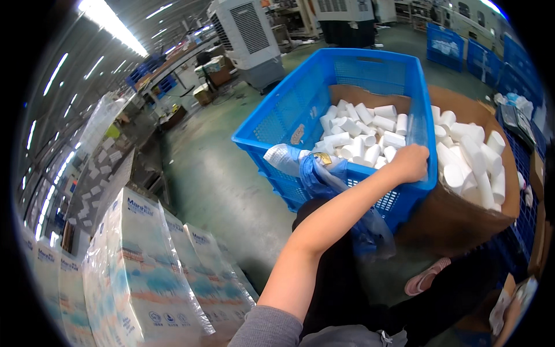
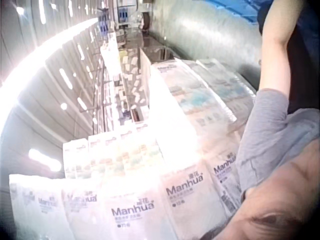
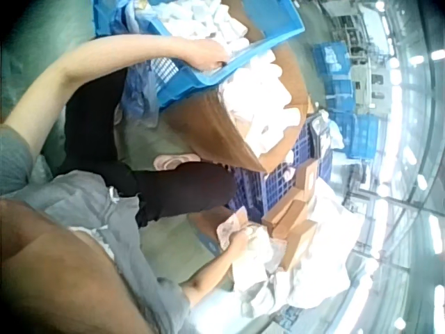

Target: The person sits on the floor in a warehouse and transfers white tissue paper rolls from a blue plastic crate into a cardboard box. They handle the rolls individually and in small groups, occasionally picking up a plastic-wrapped bundle of rolls to place into the box.

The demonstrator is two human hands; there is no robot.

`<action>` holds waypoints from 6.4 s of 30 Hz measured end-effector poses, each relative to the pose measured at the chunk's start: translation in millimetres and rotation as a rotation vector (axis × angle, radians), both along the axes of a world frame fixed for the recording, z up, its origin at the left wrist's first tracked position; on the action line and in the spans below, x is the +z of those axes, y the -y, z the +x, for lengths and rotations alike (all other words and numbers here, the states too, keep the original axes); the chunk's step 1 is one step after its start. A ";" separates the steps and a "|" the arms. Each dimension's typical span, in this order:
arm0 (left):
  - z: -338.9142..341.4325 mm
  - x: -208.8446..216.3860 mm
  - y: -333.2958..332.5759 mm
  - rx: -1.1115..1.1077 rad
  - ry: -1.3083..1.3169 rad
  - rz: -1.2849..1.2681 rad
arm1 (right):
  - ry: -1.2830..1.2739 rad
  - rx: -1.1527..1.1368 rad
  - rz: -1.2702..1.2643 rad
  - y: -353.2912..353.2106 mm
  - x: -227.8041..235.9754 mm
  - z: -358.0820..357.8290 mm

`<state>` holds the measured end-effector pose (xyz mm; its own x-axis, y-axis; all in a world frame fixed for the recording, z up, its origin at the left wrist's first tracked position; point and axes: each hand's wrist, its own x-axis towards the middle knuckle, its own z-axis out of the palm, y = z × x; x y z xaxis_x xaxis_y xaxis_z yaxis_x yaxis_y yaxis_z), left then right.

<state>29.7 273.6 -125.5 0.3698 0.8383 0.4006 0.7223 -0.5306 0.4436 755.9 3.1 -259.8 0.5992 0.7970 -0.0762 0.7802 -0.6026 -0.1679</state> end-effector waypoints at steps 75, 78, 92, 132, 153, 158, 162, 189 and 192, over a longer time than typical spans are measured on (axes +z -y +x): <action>65.6 -179.3 174.2 -0.468 -0.801 -0.592 | -1.041 0.575 -0.173 126.4 -2.8 -458.7; 55.9 -191.9 174.8 -0.449 -0.841 -0.629 | -1.031 0.525 -0.203 140.4 -7.3 -448.0; 64.0 -220.2 183.9 -0.422 -0.741 -0.638 | -0.946 0.439 -0.325 144.5 -22.5 -413.4; 23.9 -112.4 81.1 -0.660 -0.967 -0.552 | -0.233 1.754 -0.404 -143.5 177.2 -507.7; 44.4 -98.0 121.4 -1.342 -0.845 -0.343 | -0.292 1.906 0.232 -251.1 137.5 -586.2; 65.5 -101.2 120.8 -1.385 -0.651 -0.223 | -0.382 1.851 0.100 -231.0 147.4 -578.2; 76.9 -55.8 113.1 -1.486 -0.277 -0.018 | -0.566 1.841 0.709 -248.0 183.2 -581.1; 51.4 -35.9 -175.3 0.221 0.003 0.151 | -0.774 1.246 0.268 -465.3 80.2 -543.8; 73.1 -4.4 -166.8 -0.009 -0.209 0.112 | -0.719 1.159 0.657 -479.7 56.6 -503.4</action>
<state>102.9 440.5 -129.9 0.4620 0.7890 0.4049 0.7872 -0.5751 0.2225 252.5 482.8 -203.3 -0.3737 0.7962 0.4758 0.3941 0.6007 -0.6956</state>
